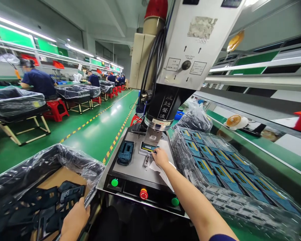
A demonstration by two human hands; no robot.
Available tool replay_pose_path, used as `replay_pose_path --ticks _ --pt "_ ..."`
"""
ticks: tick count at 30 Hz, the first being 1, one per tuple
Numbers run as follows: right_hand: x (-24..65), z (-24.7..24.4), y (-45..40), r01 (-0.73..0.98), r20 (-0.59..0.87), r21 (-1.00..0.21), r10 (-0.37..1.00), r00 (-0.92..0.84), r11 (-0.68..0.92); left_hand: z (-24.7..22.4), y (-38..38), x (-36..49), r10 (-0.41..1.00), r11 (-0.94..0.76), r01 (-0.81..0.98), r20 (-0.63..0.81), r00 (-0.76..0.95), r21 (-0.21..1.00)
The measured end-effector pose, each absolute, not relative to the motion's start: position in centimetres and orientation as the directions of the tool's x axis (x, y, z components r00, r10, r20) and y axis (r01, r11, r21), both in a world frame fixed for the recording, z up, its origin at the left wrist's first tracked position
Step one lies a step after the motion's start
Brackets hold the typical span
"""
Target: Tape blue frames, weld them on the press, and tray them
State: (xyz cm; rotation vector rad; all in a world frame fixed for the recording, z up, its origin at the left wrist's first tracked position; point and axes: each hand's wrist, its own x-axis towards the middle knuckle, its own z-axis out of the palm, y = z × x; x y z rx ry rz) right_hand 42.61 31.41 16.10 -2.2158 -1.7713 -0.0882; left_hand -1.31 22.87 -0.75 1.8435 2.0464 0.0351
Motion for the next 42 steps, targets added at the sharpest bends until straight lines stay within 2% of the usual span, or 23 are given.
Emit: replay_pose_path --ticks 13,19,34,42 --pt "42.3 15.8 33.2 0.985 0.246 -0.139 0.960 0.134 -0.102 -0.1 22.7 -0.9 0.964 0.155 0.949 -0.253 -0.084 0.276" --pt "41.9 15.2 33.2 0.987 0.271 -0.110 0.952 0.145 -0.119 -0.3 22.8 -1.0 0.963 0.142 0.951 -0.261 -0.068 0.276" --pt "42.9 15.6 33.8 0.989 0.258 -0.130 0.960 0.105 -0.073 -0.4 22.9 -1.0 0.964 0.151 0.946 -0.254 -0.077 0.287" --pt "42.7 14.6 33.8 0.989 0.302 -0.117 0.946 0.118 -0.086 -0.1 22.9 -0.8 0.966 0.144 0.954 -0.245 -0.078 0.262"
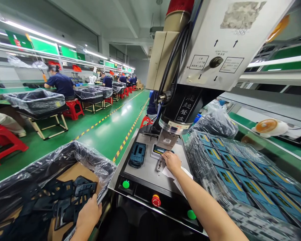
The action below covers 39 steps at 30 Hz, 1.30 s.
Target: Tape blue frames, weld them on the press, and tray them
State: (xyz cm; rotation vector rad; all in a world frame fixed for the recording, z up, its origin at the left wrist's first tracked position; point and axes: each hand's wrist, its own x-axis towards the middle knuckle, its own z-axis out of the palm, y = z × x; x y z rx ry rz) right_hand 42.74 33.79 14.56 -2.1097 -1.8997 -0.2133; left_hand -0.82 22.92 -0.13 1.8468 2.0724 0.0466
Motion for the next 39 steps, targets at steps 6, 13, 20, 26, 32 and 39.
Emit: replay_pose_path --ticks 6,13,20,26,32,39 --pt "42.3 15.4 32.9 0.994 0.361 -0.097 0.928 0.091 -0.060 -0.1 23.0 -0.8 0.967 0.150 0.948 -0.240 -0.082 0.280" --pt "40.7 16.2 27.9 0.988 0.456 -0.063 0.885 -0.097 0.140 -0.5 22.8 -1.0 0.970 0.150 0.948 -0.229 -0.086 0.280" --pt "37.0 15.9 17.4 0.853 0.689 -0.150 0.672 -0.273 0.500 -1.2 23.2 -1.6 0.978 0.126 0.949 -0.195 -0.070 0.289" --pt "33.2 13.2 11.0 0.628 0.240 -0.719 0.954 -0.178 0.298 1.3 19.9 1.4 0.957 -0.154 0.802 0.289 -0.025 0.578" --pt "32.0 8.2 9.8 0.385 -0.198 -0.913 0.971 -0.133 -0.134 5.3 14.8 7.7 0.909 -0.244 0.448 0.042 0.414 0.860" --pt "31.8 6.3 9.2 0.189 -0.326 -0.936 0.932 -0.160 -0.296 6.8 14.3 10.3 0.866 -0.115 0.500 -0.160 0.474 0.858"
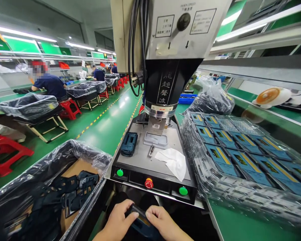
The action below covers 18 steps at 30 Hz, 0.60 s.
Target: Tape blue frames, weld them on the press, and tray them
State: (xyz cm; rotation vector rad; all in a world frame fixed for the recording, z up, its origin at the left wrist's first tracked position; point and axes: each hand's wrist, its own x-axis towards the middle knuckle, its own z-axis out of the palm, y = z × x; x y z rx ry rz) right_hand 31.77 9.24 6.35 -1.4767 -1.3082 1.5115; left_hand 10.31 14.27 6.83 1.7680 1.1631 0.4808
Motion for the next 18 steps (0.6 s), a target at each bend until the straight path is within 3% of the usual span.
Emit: replay_pose_path --ticks 4,7,11,18 --pt "32.3 7.2 9.4 0.372 -0.283 -0.900 0.953 -0.104 -0.226 6.0 14.3 11.0 0.883 0.083 0.312 -0.215 0.417 0.947" --pt "32.5 7.8 9.5 0.511 -0.259 -0.838 0.964 -0.061 -0.193 5.4 14.0 11.2 0.860 0.189 0.259 -0.288 0.422 0.947" --pt "32.2 8.3 9.3 0.584 -0.227 -0.800 0.971 -0.079 -0.140 5.4 13.6 11.4 0.851 0.196 0.377 -0.348 0.392 0.905" --pt "32.1 8.4 9.2 0.598 -0.239 -0.786 0.969 -0.063 -0.155 5.6 14.1 11.7 0.888 0.093 0.557 -0.322 0.328 0.825"
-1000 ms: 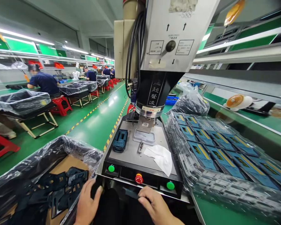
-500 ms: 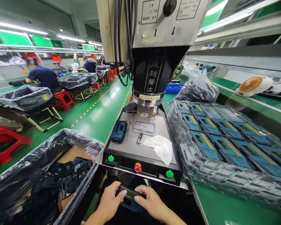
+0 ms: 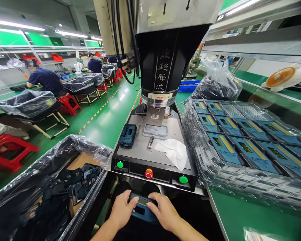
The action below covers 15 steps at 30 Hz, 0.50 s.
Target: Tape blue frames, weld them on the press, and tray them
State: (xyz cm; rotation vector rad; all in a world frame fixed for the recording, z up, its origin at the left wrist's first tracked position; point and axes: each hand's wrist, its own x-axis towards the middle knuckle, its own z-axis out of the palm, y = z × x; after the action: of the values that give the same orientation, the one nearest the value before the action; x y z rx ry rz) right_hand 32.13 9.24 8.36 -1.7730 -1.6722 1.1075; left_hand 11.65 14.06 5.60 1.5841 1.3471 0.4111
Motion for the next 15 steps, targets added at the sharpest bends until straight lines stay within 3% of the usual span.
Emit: replay_pose_path --ticks 5,8,12,15 --pt "31.9 7.1 9.4 0.370 -0.285 -0.895 0.958 -0.045 -0.249 6.9 13.9 11.6 0.911 0.070 0.600 -0.296 0.286 0.797" --pt "31.3 6.2 9.2 0.203 -0.306 -0.934 0.951 -0.033 -0.293 7.9 13.4 12.2 0.939 0.060 0.698 -0.277 0.202 0.713" --pt "30.6 5.7 8.6 0.128 -0.285 -0.950 0.958 0.008 -0.284 8.5 12.6 13.7 0.935 0.031 0.820 -0.307 0.179 0.571" --pt "30.5 5.6 8.4 0.076 -0.294 -0.952 0.955 0.042 -0.296 8.2 12.6 13.9 0.931 0.011 0.810 -0.301 0.206 0.587"
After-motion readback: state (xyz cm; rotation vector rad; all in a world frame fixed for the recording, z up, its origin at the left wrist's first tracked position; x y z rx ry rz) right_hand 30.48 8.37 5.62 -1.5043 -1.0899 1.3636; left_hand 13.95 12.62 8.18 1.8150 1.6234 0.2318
